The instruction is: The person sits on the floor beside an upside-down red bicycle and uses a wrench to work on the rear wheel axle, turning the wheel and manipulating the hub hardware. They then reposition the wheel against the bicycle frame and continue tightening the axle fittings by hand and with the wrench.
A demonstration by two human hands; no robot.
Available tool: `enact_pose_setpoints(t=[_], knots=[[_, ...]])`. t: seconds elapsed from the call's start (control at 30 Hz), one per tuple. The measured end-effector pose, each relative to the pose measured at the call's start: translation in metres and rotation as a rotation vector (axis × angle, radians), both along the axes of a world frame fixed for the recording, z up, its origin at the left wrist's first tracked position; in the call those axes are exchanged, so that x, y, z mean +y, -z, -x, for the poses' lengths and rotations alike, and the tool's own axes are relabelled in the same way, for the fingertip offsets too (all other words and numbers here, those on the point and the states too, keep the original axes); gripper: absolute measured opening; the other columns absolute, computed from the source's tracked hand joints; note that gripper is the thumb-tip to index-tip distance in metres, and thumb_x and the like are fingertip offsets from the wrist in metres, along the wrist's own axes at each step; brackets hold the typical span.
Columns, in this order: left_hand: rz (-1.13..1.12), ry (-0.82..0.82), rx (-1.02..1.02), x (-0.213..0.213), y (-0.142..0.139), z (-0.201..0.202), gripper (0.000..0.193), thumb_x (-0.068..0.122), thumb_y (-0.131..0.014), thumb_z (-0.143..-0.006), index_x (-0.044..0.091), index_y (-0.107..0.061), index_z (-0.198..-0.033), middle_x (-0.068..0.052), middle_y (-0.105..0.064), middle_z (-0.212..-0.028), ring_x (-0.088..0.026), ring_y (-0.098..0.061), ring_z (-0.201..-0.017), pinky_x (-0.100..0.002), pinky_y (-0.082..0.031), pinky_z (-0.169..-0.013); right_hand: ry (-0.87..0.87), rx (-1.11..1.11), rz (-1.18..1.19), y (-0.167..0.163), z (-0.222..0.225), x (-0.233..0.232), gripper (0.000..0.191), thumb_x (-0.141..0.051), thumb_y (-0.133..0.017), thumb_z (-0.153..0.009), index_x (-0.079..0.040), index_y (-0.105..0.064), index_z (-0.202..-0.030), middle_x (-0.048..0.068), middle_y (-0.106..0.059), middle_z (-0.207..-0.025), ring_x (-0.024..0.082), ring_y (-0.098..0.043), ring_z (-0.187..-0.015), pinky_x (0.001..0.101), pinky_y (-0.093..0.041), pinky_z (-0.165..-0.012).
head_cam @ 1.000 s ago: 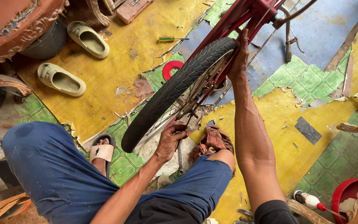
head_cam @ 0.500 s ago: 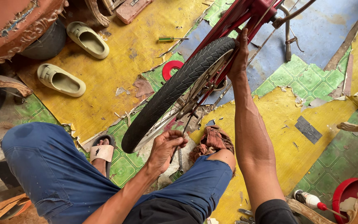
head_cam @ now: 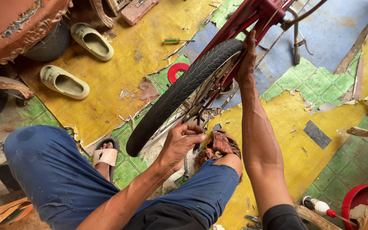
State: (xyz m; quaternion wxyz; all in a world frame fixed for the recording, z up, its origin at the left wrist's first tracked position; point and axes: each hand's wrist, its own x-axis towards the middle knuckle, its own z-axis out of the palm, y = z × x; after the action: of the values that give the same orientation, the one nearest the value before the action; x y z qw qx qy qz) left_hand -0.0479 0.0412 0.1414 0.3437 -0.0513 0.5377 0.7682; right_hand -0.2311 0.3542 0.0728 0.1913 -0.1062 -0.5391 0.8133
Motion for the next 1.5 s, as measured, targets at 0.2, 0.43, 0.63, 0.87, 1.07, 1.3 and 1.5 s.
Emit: enact_pose_setpoints(t=[0.2, 0.43, 0.63, 0.87, 1.07, 1.3, 1.5], knots=[[0.041, 0.029, -0.079, -0.004, -0.007, 0.003, 0.028, -0.003, -0.077, -0.080, -0.005, -0.063, -0.103, -0.008, -0.067, -0.086, -0.017, -0.070, -0.079, -0.028, -0.060, -0.072, -0.065, -0.021, 0.071, 0.007, 0.002, 0.004, 0.072, -0.074, -0.060, -0.095, -0.002, -0.062, -0.093, 0.004, -0.067, -0.070, 0.013, -0.062, -0.053, 0.0273, -0.052, -0.048], [0.049, 0.064, -0.304, -0.002, 0.010, -0.003, 0.050, -0.015, -0.056, -0.074, -0.001, -0.042, -0.120, -0.014, -0.066, -0.081, -0.020, -0.068, -0.065, -0.029, -0.055, -0.054, 0.013, 0.007, 0.030, 0.006, 0.000, 0.004, 0.054, -0.070, -0.065, -0.092, -0.017, -0.056, -0.095, -0.004, -0.058, -0.064, 0.008, -0.056, -0.047, 0.0254, -0.046, -0.041], [0.116, 0.059, -0.156, -0.004, 0.054, -0.019, 0.031, 0.010, -0.063, -0.088, 0.002, -0.056, -0.117, -0.001, -0.051, -0.073, -0.011, -0.044, -0.057, -0.027, -0.036, -0.046, 0.022, 0.000, 0.032, -0.003, -0.002, 0.000, 0.051, -0.069, -0.066, -0.092, -0.019, -0.055, -0.092, -0.005, -0.058, -0.064, 0.008, -0.058, -0.047, 0.0247, -0.048, -0.041], [0.370, 0.021, 0.319, -0.001, 0.089, -0.029, 0.025, 0.033, -0.061, -0.102, 0.009, -0.064, -0.109, 0.000, -0.057, -0.076, -0.010, -0.046, -0.065, -0.031, -0.042, -0.058, 0.014, 0.000, 0.056, -0.007, -0.003, -0.003, 0.051, -0.069, -0.067, -0.092, -0.019, -0.057, -0.092, -0.003, -0.061, -0.067, 0.009, -0.060, -0.049, 0.0247, -0.048, -0.043], [0.184, -0.068, 0.325, 0.007, 0.119, -0.024, 0.020, 0.029, -0.061, -0.103, 0.011, -0.066, -0.109, 0.001, -0.060, -0.086, -0.011, -0.051, -0.074, -0.029, -0.046, -0.064, 0.012, -0.001, 0.060, -0.012, -0.003, -0.006, 0.053, -0.070, -0.066, -0.092, -0.018, -0.057, -0.091, -0.002, -0.062, -0.068, 0.009, -0.060, -0.051, 0.0252, -0.049, -0.044], [0.214, -0.183, 0.399, 0.030, 0.127, -0.021, 0.020, 0.030, -0.062, -0.101, 0.010, -0.066, -0.103, -0.001, -0.062, -0.087, -0.012, -0.056, -0.078, -0.032, -0.054, -0.068, 0.027, 0.001, -0.006, -0.014, -0.004, -0.008, 0.055, -0.072, -0.064, -0.090, -0.017, -0.058, -0.092, -0.003, -0.061, -0.065, 0.008, -0.059, -0.048, 0.0250, -0.051, -0.042], [0.509, -0.085, 0.562, 0.037, 0.120, -0.020, 0.025, 0.028, -0.053, -0.107, 0.007, -0.060, -0.096, -0.007, -0.060, -0.079, -0.012, -0.050, -0.059, -0.032, -0.047, -0.048, -0.007, -0.023, 0.038, -0.010, -0.003, -0.006, 0.063, -0.072, -0.062, -0.092, -0.009, -0.062, -0.089, 0.001, -0.065, -0.066, 0.010, -0.060, -0.048, 0.0264, -0.051, -0.043]])
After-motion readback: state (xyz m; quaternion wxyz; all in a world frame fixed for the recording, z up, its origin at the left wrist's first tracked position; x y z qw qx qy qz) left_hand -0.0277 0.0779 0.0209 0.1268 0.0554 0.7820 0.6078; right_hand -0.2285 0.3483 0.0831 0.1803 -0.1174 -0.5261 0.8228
